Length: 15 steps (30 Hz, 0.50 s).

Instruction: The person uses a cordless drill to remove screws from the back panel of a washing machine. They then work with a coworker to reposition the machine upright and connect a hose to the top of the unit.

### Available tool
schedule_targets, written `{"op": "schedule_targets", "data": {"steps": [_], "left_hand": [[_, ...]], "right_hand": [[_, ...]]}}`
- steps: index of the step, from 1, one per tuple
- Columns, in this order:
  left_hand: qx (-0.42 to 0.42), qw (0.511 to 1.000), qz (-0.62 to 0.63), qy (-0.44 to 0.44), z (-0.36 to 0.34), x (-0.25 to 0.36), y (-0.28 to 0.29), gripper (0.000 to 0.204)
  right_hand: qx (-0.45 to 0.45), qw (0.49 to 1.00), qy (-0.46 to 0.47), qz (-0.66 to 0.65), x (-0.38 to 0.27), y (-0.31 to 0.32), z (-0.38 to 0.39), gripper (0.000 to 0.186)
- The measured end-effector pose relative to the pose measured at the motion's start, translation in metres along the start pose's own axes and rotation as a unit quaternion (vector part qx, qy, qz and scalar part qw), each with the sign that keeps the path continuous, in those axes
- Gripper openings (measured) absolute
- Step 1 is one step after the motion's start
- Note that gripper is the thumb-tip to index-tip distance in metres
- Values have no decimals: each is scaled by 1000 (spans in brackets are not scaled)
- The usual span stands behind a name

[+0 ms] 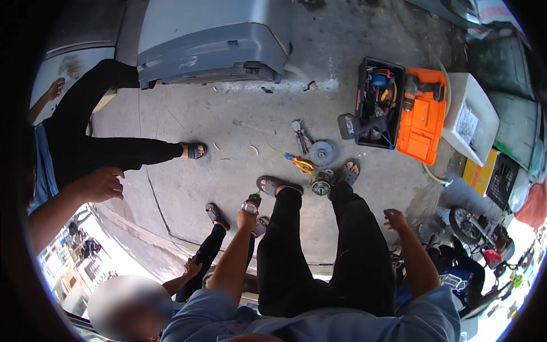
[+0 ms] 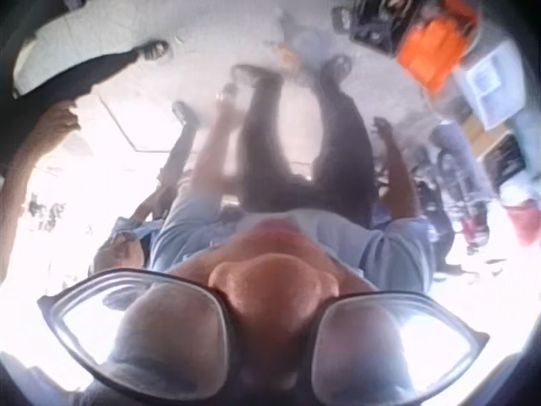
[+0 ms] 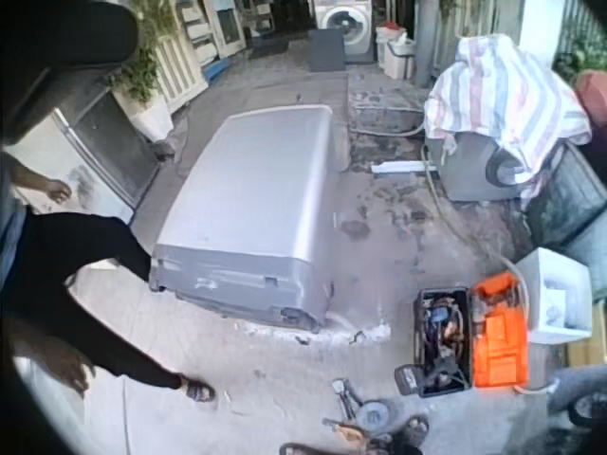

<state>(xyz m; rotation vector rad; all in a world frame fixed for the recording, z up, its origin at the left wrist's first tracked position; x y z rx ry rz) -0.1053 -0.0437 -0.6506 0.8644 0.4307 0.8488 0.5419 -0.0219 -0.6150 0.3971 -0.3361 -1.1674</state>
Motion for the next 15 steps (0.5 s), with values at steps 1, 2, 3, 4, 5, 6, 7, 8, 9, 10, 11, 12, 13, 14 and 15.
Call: {"op": "schedule_targets", "data": {"steps": [1,2,3,4,5,6,7,8,9,10,11,12,13,14,15], "left_hand": [[22,997,-66,-25,22,-23,0,33],[17,997,-72,-33,48,-24,15,34],[26,997,-37,-58,69,-55,15,36],[55,995,-10,-82,98,-53,31,37],[29,997,-58,-43,122,-50,44,38],[14,995,-98,13,140,-67,45,41],[5,993,-118,1,153,-69,47,45],[36,993,-103,-37,165,-73,48,48],[36,994,-105,-9,186,-75,48,46],[53,995,-73,-32,201,-65,49,45],[72,995,-41,-52,216,-58,51,44],[90,993,-8,-73,228,-49,52,43],[67,996,33,-38,236,-61,40,42],[51,995,86,6,255,-57,37,41],[39,996,79,22,279,-57,37,43]], "right_hand": [[50,958,264,103,-9,19,-49,43],[160,950,267,33,-28,44,-69,44],[278,924,262,0,-80,75,-45,50],[321,919,209,-89,-113,108,-34,57],[443,869,216,-36,-117,144,-53,63],[483,853,182,-79,-134,169,-51,69],[512,842,144,-89,-129,190,-76,74],[539,829,110,-102,-124,209,-102,78],[511,852,83,-72,-141,213,-115,79],[484,873,46,-39,-141,216,-125,80],[452,892,12,-6,-143,215,-126,81],[445,894,50,-25,-148,213,-123,81],[427,899,92,-37,-158,198,-107,82],[407,900,147,-46,-176,182,-94,82],[373,907,193,-3,-174,152,-72,81]]}}
Point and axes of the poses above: each hand's wrist, its own z-axis away from the middle knuckle, its own y-axis out of the back of the hand, x = y × z, the point moved 5 cm from there along -z, towards the middle knuckle, and after that the axes turned 12 degrees about x, right-handed, at the moved point
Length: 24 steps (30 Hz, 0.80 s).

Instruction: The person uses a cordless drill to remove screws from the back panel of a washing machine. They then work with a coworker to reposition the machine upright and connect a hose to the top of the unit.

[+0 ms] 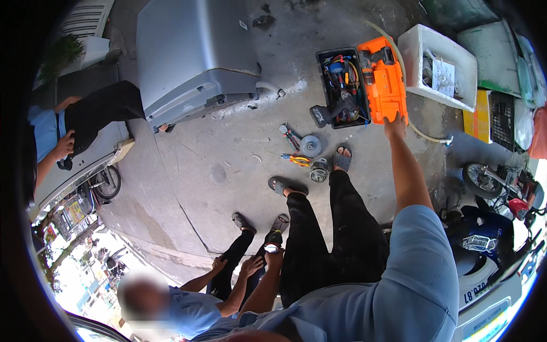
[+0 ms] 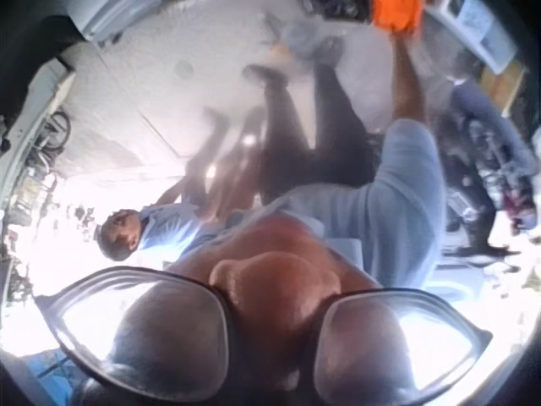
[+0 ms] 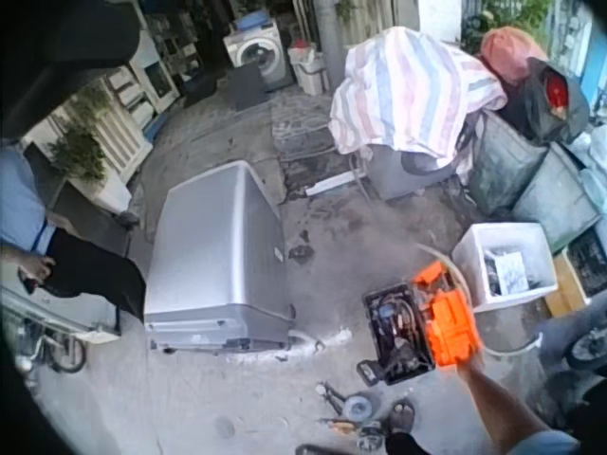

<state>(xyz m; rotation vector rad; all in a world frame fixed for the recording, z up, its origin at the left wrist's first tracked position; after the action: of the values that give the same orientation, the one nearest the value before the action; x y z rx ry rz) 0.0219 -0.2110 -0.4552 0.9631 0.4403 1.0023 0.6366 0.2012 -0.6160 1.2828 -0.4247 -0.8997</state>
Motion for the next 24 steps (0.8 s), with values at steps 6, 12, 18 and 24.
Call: {"op": "schedule_targets", "data": {"steps": [6,12,18,24], "left_hand": [[-70,980,-186,-9,33,80,62,59],[-5,995,-58,-79,67,99,136,40],[68,997,44,-13,85,74,166,42],[66,982,106,140,117,-28,105,42]], "right_hand": [[-490,863,50,-111,74,23,259,63],[-678,693,-238,-59,180,56,299,69],[-547,798,83,241,159,115,133,74],[-392,919,30,29,10,185,58,65]]}}
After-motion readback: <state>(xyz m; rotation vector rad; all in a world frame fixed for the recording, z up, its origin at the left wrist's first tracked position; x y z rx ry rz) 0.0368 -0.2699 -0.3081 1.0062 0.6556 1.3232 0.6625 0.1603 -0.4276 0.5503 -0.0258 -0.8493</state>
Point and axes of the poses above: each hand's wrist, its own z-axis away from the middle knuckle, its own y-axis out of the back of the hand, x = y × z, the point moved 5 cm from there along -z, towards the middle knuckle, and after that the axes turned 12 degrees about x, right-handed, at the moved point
